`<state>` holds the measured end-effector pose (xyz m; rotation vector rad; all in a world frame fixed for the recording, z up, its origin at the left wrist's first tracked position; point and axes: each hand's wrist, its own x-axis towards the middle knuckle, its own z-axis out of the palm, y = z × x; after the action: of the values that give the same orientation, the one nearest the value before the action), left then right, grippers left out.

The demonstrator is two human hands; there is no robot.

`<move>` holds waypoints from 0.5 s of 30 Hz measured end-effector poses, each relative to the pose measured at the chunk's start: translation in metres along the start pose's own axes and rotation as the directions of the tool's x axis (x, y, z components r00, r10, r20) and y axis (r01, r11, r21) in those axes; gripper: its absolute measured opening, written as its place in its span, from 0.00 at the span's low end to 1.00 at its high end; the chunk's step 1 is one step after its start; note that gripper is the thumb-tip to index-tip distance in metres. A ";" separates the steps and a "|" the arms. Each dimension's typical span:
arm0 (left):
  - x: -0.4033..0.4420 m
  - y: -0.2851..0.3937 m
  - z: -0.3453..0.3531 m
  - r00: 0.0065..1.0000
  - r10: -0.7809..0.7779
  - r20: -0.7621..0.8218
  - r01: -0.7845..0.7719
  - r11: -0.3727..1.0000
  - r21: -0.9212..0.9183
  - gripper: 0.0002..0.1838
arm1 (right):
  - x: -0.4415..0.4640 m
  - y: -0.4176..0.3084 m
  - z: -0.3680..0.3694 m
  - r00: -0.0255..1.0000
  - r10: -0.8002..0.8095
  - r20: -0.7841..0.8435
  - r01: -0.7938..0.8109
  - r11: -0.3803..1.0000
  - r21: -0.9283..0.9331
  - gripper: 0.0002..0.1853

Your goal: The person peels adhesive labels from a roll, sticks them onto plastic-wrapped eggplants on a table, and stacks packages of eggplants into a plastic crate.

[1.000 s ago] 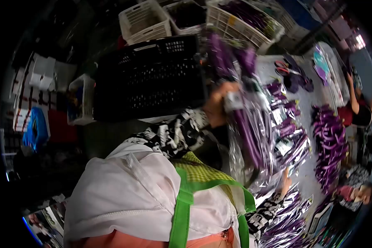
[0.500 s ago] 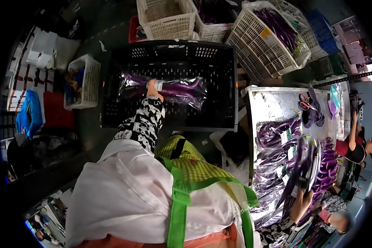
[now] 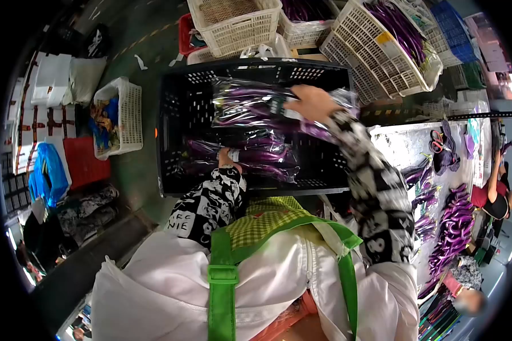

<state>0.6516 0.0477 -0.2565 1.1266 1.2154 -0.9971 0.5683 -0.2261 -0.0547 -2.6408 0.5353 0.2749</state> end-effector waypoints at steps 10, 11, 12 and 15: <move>0.058 -0.025 0.008 0.852 0.176 0.494 -0.174 0.983 -0.050 0.16 | -0.004 0.027 0.124 0.782 0.567 -0.260 -0.522 0.823 0.224 0.33; 0.067 -0.028 0.010 0.858 0.164 0.487 -0.165 0.985 -0.042 0.16 | -0.017 0.029 0.129 0.763 0.617 -0.194 -0.582 0.786 0.208 0.33; 0.064 -0.028 0.014 0.884 0.171 0.435 -0.177 0.984 -0.028 0.19 | -0.029 0.033 0.139 0.747 0.654 -0.120 -0.619 0.750 0.234 0.35; 0.033 -0.032 0.008 0.958 0.178 0.223 -0.182 0.983 -0.002 0.27 | -0.056 0.064 0.199 0.671 0.730 0.130 -0.704 0.572 0.422 0.38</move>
<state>0.6250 0.0346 -0.2930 1.0868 0.9095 -0.9682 0.4703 -0.1725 -0.2404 -1.8583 1.5087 0.2666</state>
